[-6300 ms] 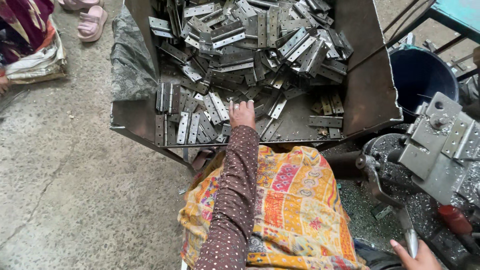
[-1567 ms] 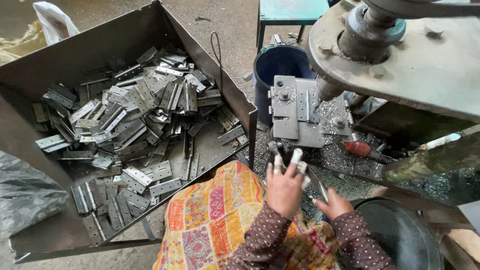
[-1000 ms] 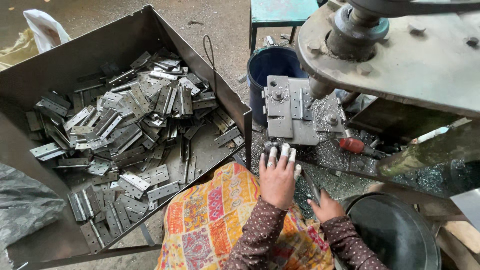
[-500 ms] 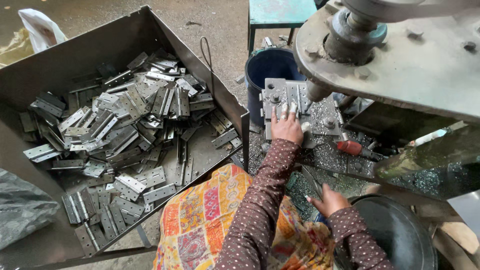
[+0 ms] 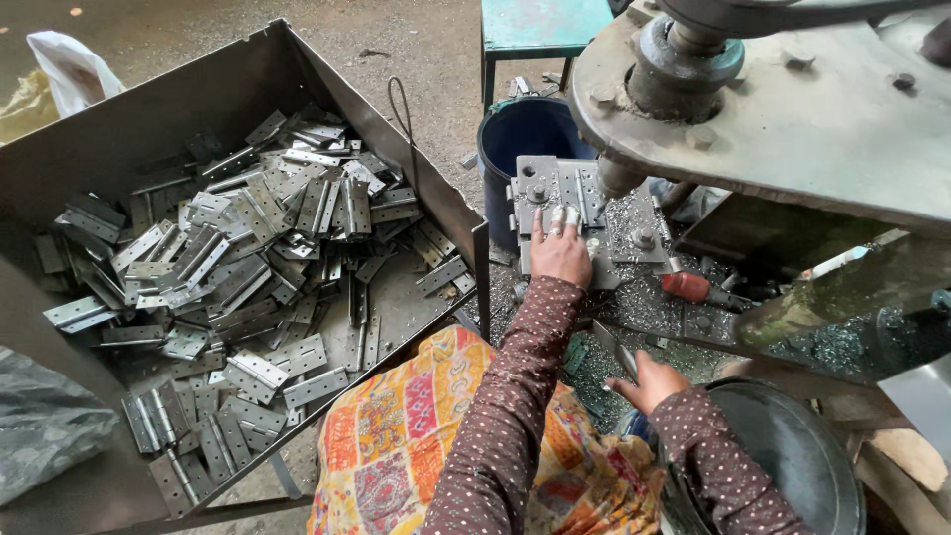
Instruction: The person repeatedly picks metal hinge blanks from a bin, places them into a press machine, and operates the lever to punch holes. Finished pieces are returned to the bin after each cycle.
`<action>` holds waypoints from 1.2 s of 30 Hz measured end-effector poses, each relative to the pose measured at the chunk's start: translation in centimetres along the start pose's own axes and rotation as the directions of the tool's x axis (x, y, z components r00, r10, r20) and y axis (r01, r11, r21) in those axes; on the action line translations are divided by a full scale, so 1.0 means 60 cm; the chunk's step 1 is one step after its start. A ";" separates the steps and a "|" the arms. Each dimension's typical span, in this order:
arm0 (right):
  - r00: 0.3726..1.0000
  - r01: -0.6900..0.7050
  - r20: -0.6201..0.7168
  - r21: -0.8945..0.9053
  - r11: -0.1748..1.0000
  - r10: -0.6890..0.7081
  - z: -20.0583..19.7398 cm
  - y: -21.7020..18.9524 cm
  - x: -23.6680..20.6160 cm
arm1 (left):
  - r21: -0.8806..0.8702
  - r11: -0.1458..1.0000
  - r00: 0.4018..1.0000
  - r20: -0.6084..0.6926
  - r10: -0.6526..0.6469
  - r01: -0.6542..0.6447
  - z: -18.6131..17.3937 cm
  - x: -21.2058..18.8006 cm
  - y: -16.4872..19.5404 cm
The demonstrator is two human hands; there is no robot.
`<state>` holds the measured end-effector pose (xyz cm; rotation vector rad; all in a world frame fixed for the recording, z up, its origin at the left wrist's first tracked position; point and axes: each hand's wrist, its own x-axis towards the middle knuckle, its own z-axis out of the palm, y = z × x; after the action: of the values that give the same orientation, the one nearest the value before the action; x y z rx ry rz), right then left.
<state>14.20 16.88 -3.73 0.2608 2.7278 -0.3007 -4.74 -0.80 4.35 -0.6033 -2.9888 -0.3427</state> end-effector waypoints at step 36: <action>0.721 0.262 -0.691 0.325 0.909 0.039 -0.086 -0.061 -0.072 | -0.423 0.872 0.809 -0.584 -0.056 -0.245 -0.076 -0.180 0.040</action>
<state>15.53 14.04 3.26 0.3741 3.4024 -0.9959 6.23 -3.73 8.02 -0.5495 -2.2580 -1.0724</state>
